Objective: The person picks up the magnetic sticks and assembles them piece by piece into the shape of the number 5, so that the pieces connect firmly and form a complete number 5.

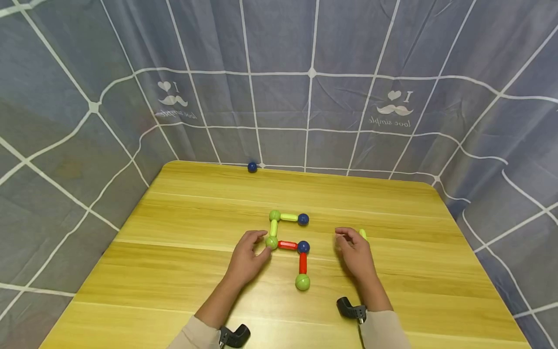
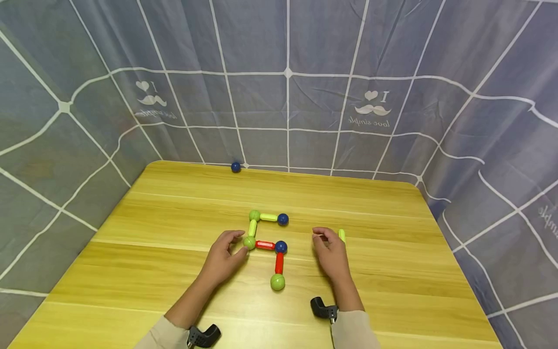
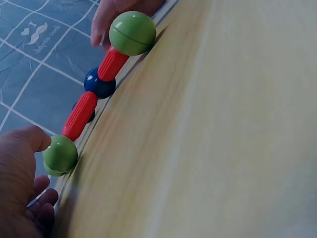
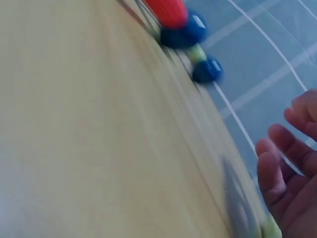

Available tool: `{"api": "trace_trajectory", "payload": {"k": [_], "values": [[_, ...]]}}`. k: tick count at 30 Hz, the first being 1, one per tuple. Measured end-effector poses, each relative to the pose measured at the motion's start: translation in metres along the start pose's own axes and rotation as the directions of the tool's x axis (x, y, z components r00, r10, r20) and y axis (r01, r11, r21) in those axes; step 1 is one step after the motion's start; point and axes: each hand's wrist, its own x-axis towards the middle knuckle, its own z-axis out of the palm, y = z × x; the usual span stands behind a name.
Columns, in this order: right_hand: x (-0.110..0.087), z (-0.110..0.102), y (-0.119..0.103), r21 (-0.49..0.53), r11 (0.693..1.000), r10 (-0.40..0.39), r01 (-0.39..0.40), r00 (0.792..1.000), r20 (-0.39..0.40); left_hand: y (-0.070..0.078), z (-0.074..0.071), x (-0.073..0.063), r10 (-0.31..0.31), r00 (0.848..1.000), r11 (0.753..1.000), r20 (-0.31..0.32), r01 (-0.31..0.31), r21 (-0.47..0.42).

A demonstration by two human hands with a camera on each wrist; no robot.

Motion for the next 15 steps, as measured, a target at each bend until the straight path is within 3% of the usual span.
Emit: {"api": "trace_trajectory", "payload": {"k": [8,11,15], "values": [[0.007,-0.037,0.015,-0.141,0.989,0.011,-0.039,0.981,-0.195,-0.007,-0.002,0.006,-0.010,1.000,0.999,0.027,0.008,0.051],[0.008,-0.044,0.018,-0.150,0.985,0.049,-0.081,0.977,-0.207,-0.007,-0.001,0.011,-0.013,0.999,0.997,0.044,0.010,0.075],[0.009,-0.047,0.021,-0.163,0.976,0.120,-0.148,0.979,-0.167,-0.009,-0.001,0.016,0.008,0.997,0.995,0.072,-0.016,0.103]]}}
